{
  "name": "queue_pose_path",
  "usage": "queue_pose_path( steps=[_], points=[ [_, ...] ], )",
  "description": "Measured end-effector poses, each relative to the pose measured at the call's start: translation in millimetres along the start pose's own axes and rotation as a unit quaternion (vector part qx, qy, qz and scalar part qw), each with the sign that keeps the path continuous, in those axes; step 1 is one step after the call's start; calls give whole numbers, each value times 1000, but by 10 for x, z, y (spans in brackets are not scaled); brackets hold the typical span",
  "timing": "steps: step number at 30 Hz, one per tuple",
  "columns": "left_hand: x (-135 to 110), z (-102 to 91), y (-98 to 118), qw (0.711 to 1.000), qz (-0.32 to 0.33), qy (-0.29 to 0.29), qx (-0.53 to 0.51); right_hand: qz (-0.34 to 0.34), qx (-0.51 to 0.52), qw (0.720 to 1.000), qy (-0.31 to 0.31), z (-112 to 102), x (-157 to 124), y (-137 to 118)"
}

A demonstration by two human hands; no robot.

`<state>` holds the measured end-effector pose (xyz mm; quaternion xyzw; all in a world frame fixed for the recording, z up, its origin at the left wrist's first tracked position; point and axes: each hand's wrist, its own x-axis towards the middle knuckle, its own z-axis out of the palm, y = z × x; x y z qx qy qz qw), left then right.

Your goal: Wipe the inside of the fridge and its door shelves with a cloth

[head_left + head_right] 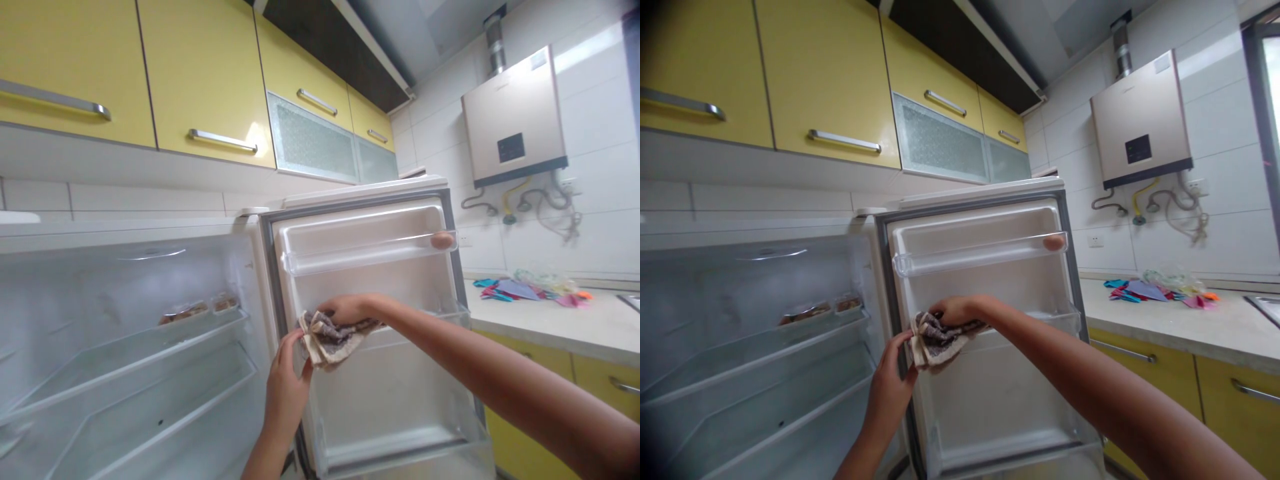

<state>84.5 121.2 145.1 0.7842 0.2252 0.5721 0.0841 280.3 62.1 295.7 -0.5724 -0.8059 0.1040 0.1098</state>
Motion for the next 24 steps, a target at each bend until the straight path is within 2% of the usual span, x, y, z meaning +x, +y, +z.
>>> queue_pose_path(
  steps=[3, 5, 7, 10, 13, 19, 21, 24],
  points=[
    [5, -16, 9, 1000, 11, -6, 18, 5, 33, 999, -42, -53, -279, -54],
    [13, -23, 13, 999, 21, -11, 31, 3, 6, 998, -59, -25, -462, -121],
    [21, -30, 12, 998, 30, -13, 46, 2, -82, 996, -27, 67, -614, -166],
    [36, -45, 0, 997, 42, -9, 70, 16, -223, 973, 64, 240, -781, -133],
    [54, -74, -17, 995, 51, -6, 91, 43, -271, 957, 94, 303, -957, 16],
    [70, -128, -34, 995, 56, -10, 80, 188, -215, 950, 127, 115, -1580, 399],
    [58, -120, -42, 996, 54, -5, 66, 197, -184, 954, 135, 66, -1741, 475],
    [36, -93, -54, 997, 49, 4, 52, 158, -156, 967, 127, 43, -1799, 488]
  ],
)
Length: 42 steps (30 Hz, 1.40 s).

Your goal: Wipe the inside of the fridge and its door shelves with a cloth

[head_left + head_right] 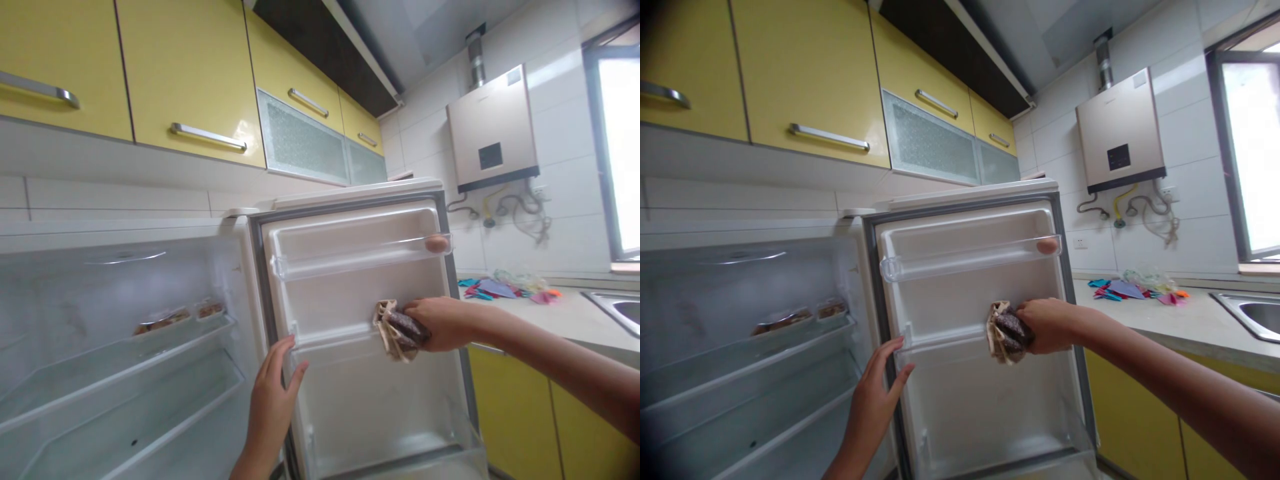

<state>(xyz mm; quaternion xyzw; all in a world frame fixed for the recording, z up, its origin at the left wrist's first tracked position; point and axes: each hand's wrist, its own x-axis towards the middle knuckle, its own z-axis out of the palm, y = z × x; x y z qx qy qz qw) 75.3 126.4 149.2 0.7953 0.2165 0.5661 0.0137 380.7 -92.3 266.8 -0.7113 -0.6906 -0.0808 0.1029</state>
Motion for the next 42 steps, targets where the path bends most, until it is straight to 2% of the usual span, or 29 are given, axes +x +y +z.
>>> queue_pose_path(
  steps=[3, 6, 10, 13, 17, 22, 28, 34, 38, 42],
  points=[
    [-8, 19, 7, 1000, -8, 10, -16, -58, 4, 998, -14, 15, 97, -151],
    [-6, 24, 36, 999, -23, 12, -37, -103, -3, 994, -34, 56, 299, -433],
    [-29, 71, 60, 997, -42, 8, -68, -141, 4, 989, -46, 137, 717, -916],
    [-76, 142, 37, 995, -56, 13, -78, -177, 9, 980, -85, 188, 1061, -1227],
    [-110, 174, -9, 996, -63, 24, -58, -208, 21, 971, -113, 227, 1278, -1355],
    [-58, 81, -24, 1000, 3, 4, 8, -155, 9, 985, -78, 206, 1012, -1069],
    [-39, 60, -12, 997, 33, 20, 70, -51, 19, 997, -59, 75, 510, -442],
    [-31, 55, -12, 994, 56, 23, 96, 10, 26, 997, -71, -63, 197, 119],
    [-23, 21, -13, 993, 59, 18, 99, 21, 17, 996, -81, -116, 62, 297],
    [-30, -2, -14, 995, 53, 11, 88, 22, 11, 995, -96, -137, -23, 312]
  ],
)
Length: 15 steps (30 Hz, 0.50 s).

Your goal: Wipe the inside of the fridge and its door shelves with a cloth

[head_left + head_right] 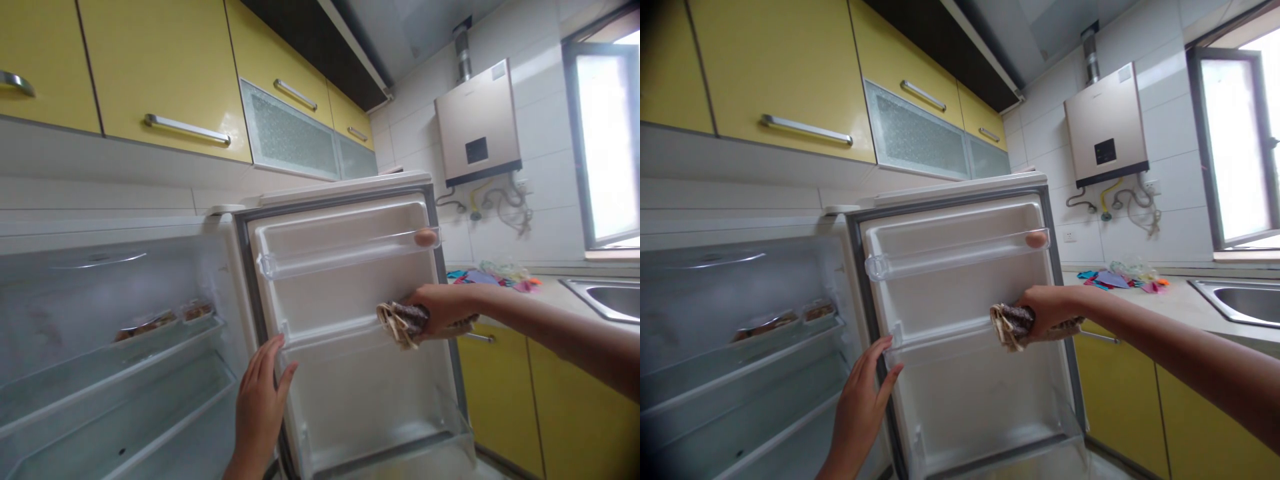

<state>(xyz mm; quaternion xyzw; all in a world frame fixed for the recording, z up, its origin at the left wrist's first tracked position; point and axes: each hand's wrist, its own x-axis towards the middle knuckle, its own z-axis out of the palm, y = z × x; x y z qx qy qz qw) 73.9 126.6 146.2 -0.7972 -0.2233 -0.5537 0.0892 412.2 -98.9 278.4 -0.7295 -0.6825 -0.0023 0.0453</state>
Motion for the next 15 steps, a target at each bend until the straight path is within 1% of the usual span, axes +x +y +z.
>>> queue_pose_path(
  steps=[3, 6, 10, 12, 15],
  points=[
    [-15, 15, 9, 1000, -16, -2, -26, 0, 1, 1000, 14, 26, -49, -34],
    [-37, 45, 26, 998, -39, 3, -56, -14, 34, 999, 29, 53, -75, -58],
    [-68, 73, 33, 993, -72, 1, -91, -35, 95, 995, 11, 50, 4, -156],
    [-79, 77, 33, 990, -88, 1, -108, -48, 100, 994, 8, 49, 104, -299],
    [-78, 68, 41, 986, -112, -2, -127, -60, 77, 995, 20, 83, 309, -651]
  ],
)
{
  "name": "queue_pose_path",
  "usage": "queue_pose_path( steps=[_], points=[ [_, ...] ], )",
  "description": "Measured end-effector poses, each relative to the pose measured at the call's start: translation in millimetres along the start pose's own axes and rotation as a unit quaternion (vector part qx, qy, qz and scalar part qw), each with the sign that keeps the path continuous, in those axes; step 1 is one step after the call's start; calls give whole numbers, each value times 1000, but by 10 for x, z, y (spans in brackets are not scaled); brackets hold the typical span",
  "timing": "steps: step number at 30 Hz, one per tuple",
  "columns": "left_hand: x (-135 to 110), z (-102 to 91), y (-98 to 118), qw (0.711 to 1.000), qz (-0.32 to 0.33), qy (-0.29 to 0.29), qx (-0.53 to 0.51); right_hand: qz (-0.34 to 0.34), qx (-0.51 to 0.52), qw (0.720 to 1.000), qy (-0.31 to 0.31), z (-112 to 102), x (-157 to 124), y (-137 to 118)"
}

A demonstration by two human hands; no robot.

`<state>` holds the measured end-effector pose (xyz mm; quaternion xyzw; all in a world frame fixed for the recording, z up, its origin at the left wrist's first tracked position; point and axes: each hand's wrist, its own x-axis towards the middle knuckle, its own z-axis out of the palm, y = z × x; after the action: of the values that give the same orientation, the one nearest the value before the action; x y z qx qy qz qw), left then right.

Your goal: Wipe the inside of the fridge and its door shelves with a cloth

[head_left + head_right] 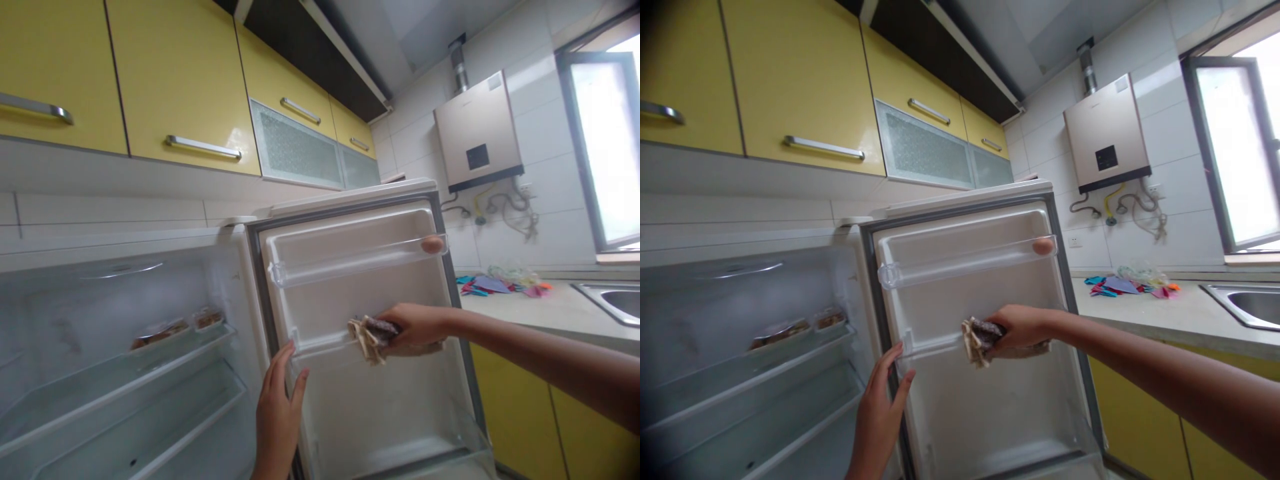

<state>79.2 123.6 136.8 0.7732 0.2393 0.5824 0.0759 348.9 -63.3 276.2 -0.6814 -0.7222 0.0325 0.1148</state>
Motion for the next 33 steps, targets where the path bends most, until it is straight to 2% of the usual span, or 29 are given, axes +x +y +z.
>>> queue_pose_path(
  steps=[3, 6, 9, 11, 14, 16, 22, 25, 27, 31, 33],
  points=[
    [13, -4, 19, 1000, -11, -6, -9, -1, -26, 999, 25, 142, 297, -384],
    [20, 16, 9, 1000, -6, -13, -13, -32, -29, 999, 25, 254, 620, -714],
    [16, 44, -42, 1000, -9, -9, 8, -49, -3, 999, -19, 273, 889, -886],
    [21, 42, -75, 999, -4, -2, 35, -44, 60, 995, -63, 234, 981, -882],
    [52, 0, -82, 996, 45, -11, 74, -21, 152, 982, -113, 127, 955, -717],
    [79, -33, -62, 993, 75, -14, 95, 9, 173, 977, -124, 44, 847, -533],
    [99, -53, -17, 988, 102, 7, 116, 140, 194, 966, -96, -208, 295, 186],
    [93, -39, -17, 988, 105, 13, 114, 194, 148, 967, -78, -344, 0, 508],
    [93, -35, -19, 988, 104, 10, 111, 203, 111, 970, -67, -422, -138, 631],
    [94, -32, -24, 989, 101, 8, 105, 157, -12, 987, -30, -435, -212, 610],
    [89, -30, -24, 990, 98, 11, 99, 131, -85, 987, 37, -339, -208, 522]
  ],
)
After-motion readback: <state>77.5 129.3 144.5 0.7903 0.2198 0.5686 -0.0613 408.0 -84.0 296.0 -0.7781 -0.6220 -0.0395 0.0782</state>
